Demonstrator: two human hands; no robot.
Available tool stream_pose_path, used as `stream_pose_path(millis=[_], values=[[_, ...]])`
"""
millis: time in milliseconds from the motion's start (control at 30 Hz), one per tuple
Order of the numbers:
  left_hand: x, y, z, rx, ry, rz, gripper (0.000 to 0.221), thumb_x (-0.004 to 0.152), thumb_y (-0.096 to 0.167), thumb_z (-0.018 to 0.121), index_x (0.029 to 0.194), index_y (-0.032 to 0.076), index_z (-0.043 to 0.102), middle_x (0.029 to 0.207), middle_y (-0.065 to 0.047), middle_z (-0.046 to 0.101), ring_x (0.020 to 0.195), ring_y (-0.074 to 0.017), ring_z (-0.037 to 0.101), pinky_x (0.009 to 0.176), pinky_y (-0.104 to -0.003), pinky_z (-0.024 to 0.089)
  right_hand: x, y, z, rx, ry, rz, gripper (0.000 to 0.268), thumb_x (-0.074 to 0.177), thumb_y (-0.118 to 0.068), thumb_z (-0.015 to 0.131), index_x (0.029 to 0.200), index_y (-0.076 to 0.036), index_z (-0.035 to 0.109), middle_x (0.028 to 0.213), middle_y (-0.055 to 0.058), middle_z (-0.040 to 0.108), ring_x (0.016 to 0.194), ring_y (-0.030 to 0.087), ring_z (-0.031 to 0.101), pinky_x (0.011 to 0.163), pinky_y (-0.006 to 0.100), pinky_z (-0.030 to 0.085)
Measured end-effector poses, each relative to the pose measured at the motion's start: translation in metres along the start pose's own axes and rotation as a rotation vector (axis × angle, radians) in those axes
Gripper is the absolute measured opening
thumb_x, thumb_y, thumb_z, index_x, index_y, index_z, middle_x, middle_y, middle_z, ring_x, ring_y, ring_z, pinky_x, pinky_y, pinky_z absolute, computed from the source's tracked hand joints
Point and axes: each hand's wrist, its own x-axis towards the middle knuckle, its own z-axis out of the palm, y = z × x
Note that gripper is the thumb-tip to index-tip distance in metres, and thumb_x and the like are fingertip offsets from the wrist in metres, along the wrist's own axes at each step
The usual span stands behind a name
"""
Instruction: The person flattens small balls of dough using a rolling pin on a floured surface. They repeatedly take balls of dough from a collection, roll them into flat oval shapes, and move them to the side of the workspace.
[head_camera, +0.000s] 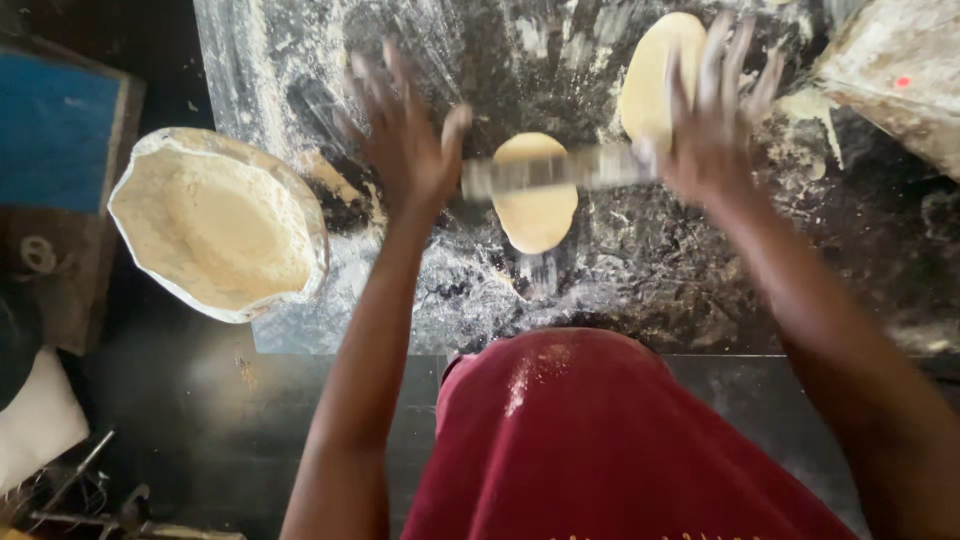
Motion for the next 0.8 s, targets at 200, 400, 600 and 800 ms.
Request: stream_pose_path(millis=[200, 400, 600, 800], values=[[-0.192, -0.018, -0.02, -0.071, -0.312, 0.158, 0.105, 0.09, 0.087, -0.004, 0.167, 0.015, -0.002, 0.176, -0.013, -0.012, 0.163, -0.0344, -0.011, 0.13, -0.063, -0.014, -0.161, -0.027, 0.022, -0.186, -0.217, -0.152, 0.116, 0.082, -0.092, 0.004, 0.156, -0.003, 0.013, 0.165, 0.026, 0.003, 0.152, 0.039, 0.002, 0.112, 0.066, -0.018], [-0.123, -0.014, -0.002, -0.042, 0.049, 0.315, 0.11, 0.087, 0.093, 0.005, 0.167, 0.017, -0.008, 0.17, -0.016, -0.019, 0.16, -0.0321, -0.017, 0.124, -0.062, -0.017, -0.106, -0.008, 0.011, 0.005, -0.13, -0.102, 0.097, 0.096, -0.078, -0.001, 0.165, -0.012, 0.016, 0.168, 0.027, 0.003, 0.158, 0.045, 0.0, 0.117, 0.068, -0.018], [0.046, 0.022, -0.03, -0.051, -0.103, -0.004, 0.101, 0.098, 0.086, 0.022, 0.169, 0.02, -0.006, 0.172, -0.027, -0.012, 0.16, -0.0419, -0.014, 0.122, -0.069, -0.013, 0.048, 0.007, -0.019, 0.048, 0.063, 0.099, 0.082, 0.106, -0.074, 0.012, 0.167, -0.021, -0.001, 0.17, 0.03, -0.003, 0.157, 0.047, -0.005, 0.105, 0.064, -0.026], [0.002, 0.01, -0.019, -0.087, -0.088, -0.007, 0.1, 0.098, 0.085, 0.021, 0.167, 0.019, -0.007, 0.173, -0.024, -0.008, 0.161, -0.039, -0.011, 0.124, -0.066, -0.01, -0.006, 0.004, 0.012, 0.199, -0.054, 0.123, 0.092, 0.098, -0.073, 0.023, 0.166, -0.016, 0.001, 0.165, 0.032, 0.0, 0.152, 0.051, -0.002, 0.109, 0.069, -0.011]])
